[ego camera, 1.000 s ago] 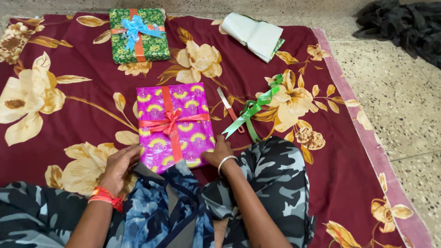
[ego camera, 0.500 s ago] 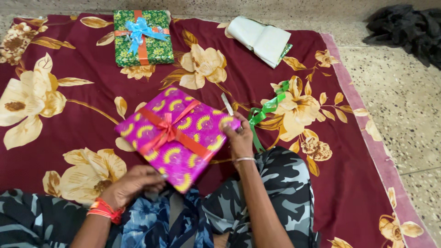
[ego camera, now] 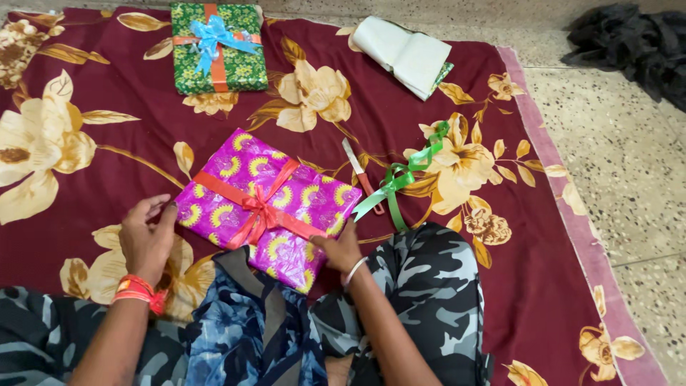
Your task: The person wraps a rectangular gift box with purple patterned paper and ties a red ribbon around it. They form a bow on top of the package and then pick up a green ribbon, preparing to add it to the gift.
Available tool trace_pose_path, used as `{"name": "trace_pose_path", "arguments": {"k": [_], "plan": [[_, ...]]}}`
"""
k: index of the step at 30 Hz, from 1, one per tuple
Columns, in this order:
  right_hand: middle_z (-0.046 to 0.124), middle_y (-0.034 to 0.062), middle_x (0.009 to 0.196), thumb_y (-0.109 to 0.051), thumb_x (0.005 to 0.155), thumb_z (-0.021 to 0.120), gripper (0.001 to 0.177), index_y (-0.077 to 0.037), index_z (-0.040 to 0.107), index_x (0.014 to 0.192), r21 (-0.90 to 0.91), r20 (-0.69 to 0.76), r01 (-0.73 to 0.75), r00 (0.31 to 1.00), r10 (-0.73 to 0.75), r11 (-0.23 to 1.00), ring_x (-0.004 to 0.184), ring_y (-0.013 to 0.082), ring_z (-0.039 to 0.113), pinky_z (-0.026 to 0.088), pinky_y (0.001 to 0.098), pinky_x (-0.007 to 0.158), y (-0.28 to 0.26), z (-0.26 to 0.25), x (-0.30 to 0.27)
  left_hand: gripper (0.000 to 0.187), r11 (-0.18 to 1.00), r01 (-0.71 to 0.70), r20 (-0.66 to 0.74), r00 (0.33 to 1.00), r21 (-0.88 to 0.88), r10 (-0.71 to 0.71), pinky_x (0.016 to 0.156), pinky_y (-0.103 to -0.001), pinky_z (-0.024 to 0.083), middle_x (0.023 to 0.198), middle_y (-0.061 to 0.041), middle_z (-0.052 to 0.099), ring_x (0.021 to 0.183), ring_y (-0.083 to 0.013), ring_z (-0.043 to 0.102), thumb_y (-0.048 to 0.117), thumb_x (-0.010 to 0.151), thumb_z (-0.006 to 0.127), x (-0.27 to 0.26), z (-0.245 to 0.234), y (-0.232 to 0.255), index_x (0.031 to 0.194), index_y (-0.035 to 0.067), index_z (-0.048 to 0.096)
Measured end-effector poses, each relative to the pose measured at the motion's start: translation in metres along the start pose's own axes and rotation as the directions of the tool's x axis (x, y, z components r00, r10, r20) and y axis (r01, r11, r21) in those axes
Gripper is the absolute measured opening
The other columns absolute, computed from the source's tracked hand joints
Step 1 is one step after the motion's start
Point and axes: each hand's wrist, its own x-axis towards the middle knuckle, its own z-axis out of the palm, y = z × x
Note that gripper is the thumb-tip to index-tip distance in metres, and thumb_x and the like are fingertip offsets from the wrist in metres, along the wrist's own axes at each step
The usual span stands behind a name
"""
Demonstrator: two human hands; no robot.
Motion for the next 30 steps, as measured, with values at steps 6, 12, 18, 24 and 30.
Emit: {"name": "trace_pose_path", "arguments": {"k": [6, 12, 18, 24, 30], "plan": [[0.060, 0.0155, 0.126, 0.005, 0.073, 0.076, 0.093, -0.007, 0.023, 0.149, 0.095, -0.017, -0.026, 0.999, 0.028, 0.995, 0.108, 0.0299, 0.065, 0.056, 0.0427, 0.087, 0.003, 0.015, -0.012, 0.058, 0.874, -0.206, 0.160, 0.976, 0.440, 0.150, 0.107, -0.052, 0.041, 0.139, -0.019, 0.061, 0.128, -0.0418, 0.051, 0.040, 0.088, 0.075, 0.008, 0.006, -0.006, 0.135, 0.008, 0.065], [0.062, 0.0178, 0.132, 0.012, 0.070, 0.073, 0.096, -0.003, 0.025, 0.152, 0.089, -0.049, 0.203, 0.979, -0.200, 0.975, 0.114, 0.0265, 0.066, 0.056, 0.0361, 0.094, -0.005, 0.018, -0.002, 0.066, 0.793, -0.174, 0.139, 0.984, 0.585, 0.113, 0.101, -0.055, 0.043, 0.134, -0.020, 0.062, 0.125, -0.0429, 0.055, 0.041, 0.087, 0.074, 0.014, 0.012, 0.001, 0.143, 0.008, 0.060], [0.067, 0.0200, 0.128, 0.001, 0.073, 0.077, 0.090, 0.000, 0.033, 0.152, -0.015, -0.073, 0.227, 0.971, -0.227, 0.974, 0.113, 0.0306, 0.070, 0.058, 0.0378, 0.097, -0.039, 0.005, 0.019, 0.051, 0.724, -0.012, 0.149, 0.981, 0.690, -0.125, 0.088, -0.048, 0.054, 0.099, -0.016, 0.076, 0.099, -0.0369, 0.071, 0.048, 0.090, 0.075, 0.011, -0.001, 0.020, 0.119, 0.005, 0.071], [0.059, 0.0216, 0.138, -0.015, 0.078, 0.084, 0.080, -0.002, 0.046, 0.147, -0.444, 0.094, 0.606, 0.763, -0.639, 0.659, 0.127, 0.0329, 0.059, 0.049, 0.0436, 0.108, -0.064, -0.016, 0.064, 0.050, 0.801, 0.215, 0.367, 0.802, 0.559, -0.471, 0.072, -0.044, 0.059, 0.075, -0.014, 0.077, 0.073, -0.0320, 0.078, 0.053, 0.083, 0.072, -0.001, -0.001, 0.031, 0.079, 0.004, 0.081], [0.053, 0.0274, 0.132, -0.012, 0.068, 0.085, 0.074, -0.006, 0.056, 0.136, -0.700, 0.153, 0.561, 0.722, -0.675, 0.442, 0.120, 0.0453, 0.053, 0.047, 0.0520, 0.099, -0.054, 0.000, 0.051, 0.048, 0.804, 0.127, 0.406, 0.811, 0.581, -0.421, 0.064, -0.037, 0.055, 0.070, -0.014, 0.076, 0.063, -0.0234, 0.072, 0.048, 0.082, 0.080, -0.007, 0.017, 0.037, 0.077, 0.001, 0.079]]}}
